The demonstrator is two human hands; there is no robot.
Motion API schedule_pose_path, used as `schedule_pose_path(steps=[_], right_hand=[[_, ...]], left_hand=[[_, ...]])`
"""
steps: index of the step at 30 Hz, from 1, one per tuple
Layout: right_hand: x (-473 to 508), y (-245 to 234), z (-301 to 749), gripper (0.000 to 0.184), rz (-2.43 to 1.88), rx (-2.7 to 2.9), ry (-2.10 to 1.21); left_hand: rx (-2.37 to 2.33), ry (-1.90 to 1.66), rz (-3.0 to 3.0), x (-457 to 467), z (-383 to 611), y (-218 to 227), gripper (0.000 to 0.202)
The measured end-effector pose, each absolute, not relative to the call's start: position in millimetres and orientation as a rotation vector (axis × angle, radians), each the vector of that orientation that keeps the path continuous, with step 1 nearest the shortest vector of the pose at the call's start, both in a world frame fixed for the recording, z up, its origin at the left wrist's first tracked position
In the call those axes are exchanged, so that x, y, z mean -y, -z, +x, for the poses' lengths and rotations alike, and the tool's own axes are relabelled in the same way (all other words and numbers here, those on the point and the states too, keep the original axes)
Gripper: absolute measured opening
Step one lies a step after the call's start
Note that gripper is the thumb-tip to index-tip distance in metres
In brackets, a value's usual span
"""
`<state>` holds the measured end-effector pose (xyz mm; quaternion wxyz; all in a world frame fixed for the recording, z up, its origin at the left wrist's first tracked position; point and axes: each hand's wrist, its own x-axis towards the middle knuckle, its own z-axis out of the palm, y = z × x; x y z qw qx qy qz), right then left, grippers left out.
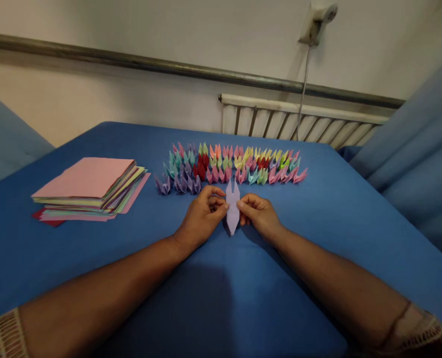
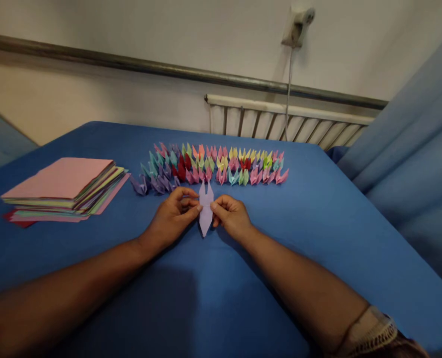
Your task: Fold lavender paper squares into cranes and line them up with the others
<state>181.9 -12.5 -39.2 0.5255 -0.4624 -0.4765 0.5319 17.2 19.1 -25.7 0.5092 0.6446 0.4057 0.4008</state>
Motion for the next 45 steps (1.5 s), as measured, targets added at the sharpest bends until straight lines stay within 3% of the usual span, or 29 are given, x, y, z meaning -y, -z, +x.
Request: schedule_pose_path(steps=[5,17,23,40,45], right_hand=[[12,41,182,0.032,-1.098,1.143,-1.281],[7,43,180,0.029,-1.0,1.023,-1.142],[10,42,181,0.017,-1.042,1.131,-1.126],[11,45,176,0.043,-0.981,1.04,-1.097],[13,40,178,0.032,-1.03,1.106,-1.232]], left_hand=[[-0.971,-0.924,1.643,-21,17,30,0.005],[-0.959,-0.928,1.484,-21,19,24,0.018],[-0.941,-0.923,1.445,-22,19,25,0.023],[-1.032,-0.995,1.323,-14,22,20,0.019],[-1.017,-0.945,1.216,-13,23,18,0.022]])
